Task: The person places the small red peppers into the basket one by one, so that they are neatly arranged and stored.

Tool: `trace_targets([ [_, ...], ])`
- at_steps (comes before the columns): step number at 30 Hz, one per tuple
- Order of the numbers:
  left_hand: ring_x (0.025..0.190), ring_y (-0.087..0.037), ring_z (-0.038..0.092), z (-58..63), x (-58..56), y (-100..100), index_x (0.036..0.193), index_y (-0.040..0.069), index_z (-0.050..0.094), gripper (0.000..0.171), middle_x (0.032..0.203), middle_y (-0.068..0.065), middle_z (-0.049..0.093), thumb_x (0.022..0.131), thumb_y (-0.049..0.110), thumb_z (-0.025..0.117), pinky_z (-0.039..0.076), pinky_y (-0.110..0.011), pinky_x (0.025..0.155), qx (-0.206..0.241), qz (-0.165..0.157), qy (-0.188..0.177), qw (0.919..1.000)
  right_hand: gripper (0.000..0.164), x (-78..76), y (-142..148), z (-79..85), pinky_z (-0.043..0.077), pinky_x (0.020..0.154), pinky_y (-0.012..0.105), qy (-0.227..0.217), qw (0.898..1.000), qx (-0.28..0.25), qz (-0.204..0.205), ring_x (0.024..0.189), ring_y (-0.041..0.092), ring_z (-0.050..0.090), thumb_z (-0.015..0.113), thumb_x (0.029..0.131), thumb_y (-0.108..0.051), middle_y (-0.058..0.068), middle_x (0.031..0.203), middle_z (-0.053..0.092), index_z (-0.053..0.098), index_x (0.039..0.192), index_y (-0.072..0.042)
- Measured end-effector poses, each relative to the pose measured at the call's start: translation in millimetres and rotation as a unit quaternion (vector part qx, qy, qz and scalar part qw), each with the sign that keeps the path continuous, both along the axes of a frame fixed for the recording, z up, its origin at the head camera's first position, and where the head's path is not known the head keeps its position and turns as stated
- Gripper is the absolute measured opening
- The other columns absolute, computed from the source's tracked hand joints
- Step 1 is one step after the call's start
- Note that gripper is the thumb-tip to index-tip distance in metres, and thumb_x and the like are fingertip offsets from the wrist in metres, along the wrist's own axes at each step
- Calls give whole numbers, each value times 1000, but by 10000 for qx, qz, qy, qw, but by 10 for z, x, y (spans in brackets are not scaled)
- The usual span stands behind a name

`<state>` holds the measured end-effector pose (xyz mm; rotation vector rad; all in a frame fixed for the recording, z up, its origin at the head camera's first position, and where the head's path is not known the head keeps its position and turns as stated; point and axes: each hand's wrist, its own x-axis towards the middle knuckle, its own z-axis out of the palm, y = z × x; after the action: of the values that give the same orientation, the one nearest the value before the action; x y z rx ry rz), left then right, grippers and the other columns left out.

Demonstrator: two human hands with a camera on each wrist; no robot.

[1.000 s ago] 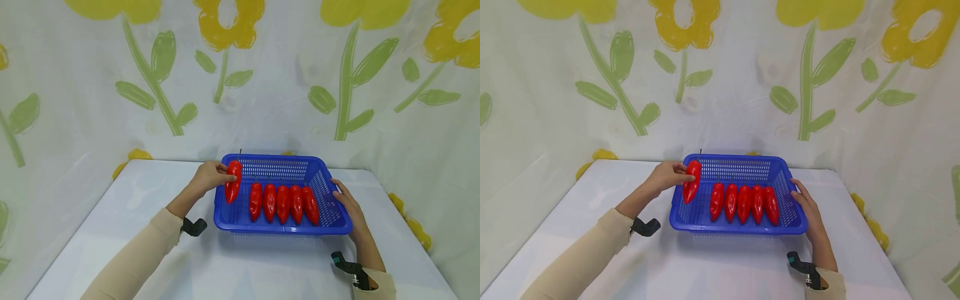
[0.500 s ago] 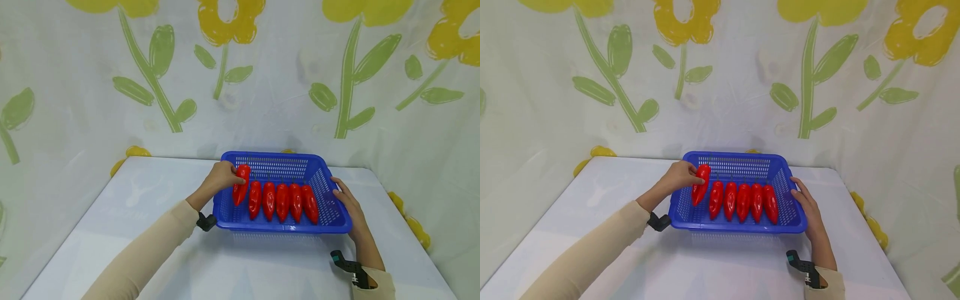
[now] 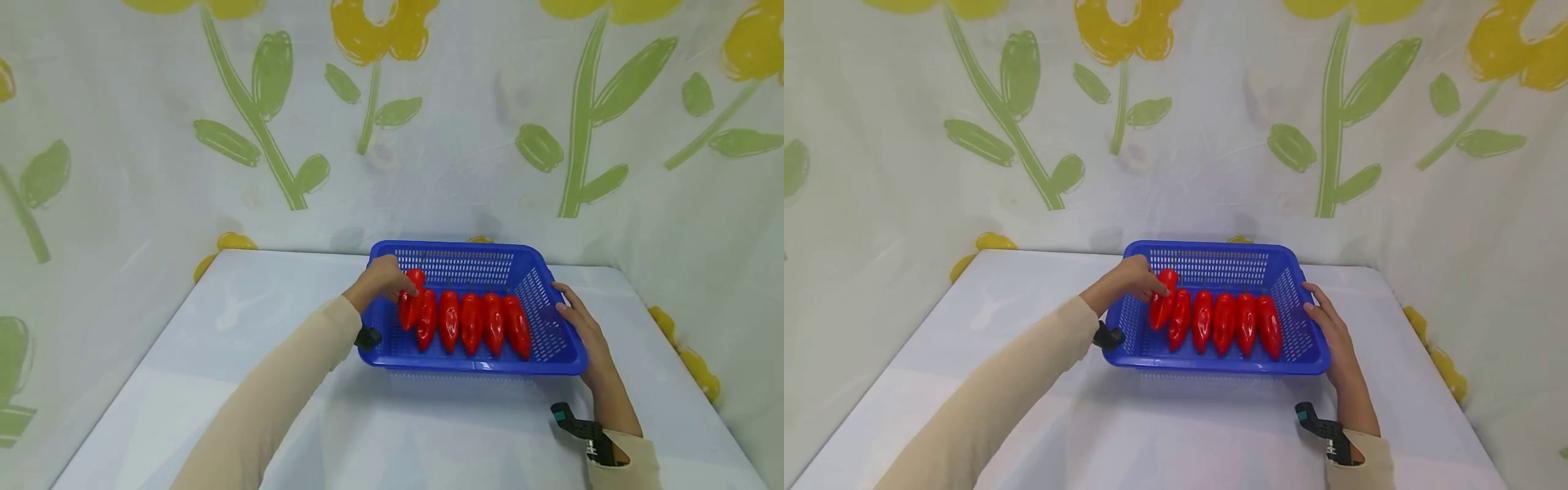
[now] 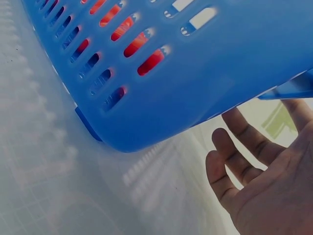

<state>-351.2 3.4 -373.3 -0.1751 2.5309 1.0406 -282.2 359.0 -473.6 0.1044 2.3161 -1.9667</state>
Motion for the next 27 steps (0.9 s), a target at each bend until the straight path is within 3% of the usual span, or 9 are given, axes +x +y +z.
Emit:
trace_targets([
  [2,97,-33,69,-33,6,11,125,-9,55,52,105,-18,63,82,8,79,59,-38,82,-4,28,-12,10000,60,0,-13,-17,58,78,26,-14,10000,-46,1,142,49,26,43,102,-52,16,166,8,20,157,-47],
  [7,91,-33,71,-77,21,20,112,-8,63,38,92,-15,64,81,6,79,60,-37,81,-605,-73,163,9980,60,17,-43,-50,58,79,27,-53,9999,-104,-14,142,49,26,42,102,-51,16,166,8,19,157,-46],
  [12,83,-29,73,-107,19,48,111,-7,64,40,92,-15,66,79,7,83,61,-33,74,-918,-41,315,9953,61,-17,-32,-34,58,83,33,21,10000,63,-9,142,49,26,42,101,-55,16,166,10,20,157,-45],
  [16,81,-29,72,-145,41,58,112,-7,65,41,95,-16,66,78,6,84,60,-31,69,-1014,27,475,9937,63,-33,-49,-54,58,83,35,-10,10000,88,-35,142,50,26,42,101,-55,17,166,10,18,158,-44],
  [20,77,-28,70,-218,80,23,111,-7,66,38,92,-15,66,79,5,83,60,-32,67,-1119,49,415,9928,66,-12,-110,-121,58,84,38,-168,9997,153,-40,141,50,28,44,101,-55,19,165,10,16,159,-42],
  [24,67,-25,65,-275,96,-40,105,-6,67,31,86,-13,65,80,4,81,59,-31,63,-1156,64,389,9925,67,-16,-170,-165,52,93,50,-183,9996,206,12,141,51,27,43,101,-55,19,165,10,16,160,-40],
  [27,63,-21,59,-277,77,-83,104,-5,65,30,81,-11,62,80,5,79,57,-28,59,-1141,-93,591,9917,67,-38,-191,-167,46,96,56,-104,9996,276,21,142,51,27,43,100,-56,18,165,11,17,160,-40],
])
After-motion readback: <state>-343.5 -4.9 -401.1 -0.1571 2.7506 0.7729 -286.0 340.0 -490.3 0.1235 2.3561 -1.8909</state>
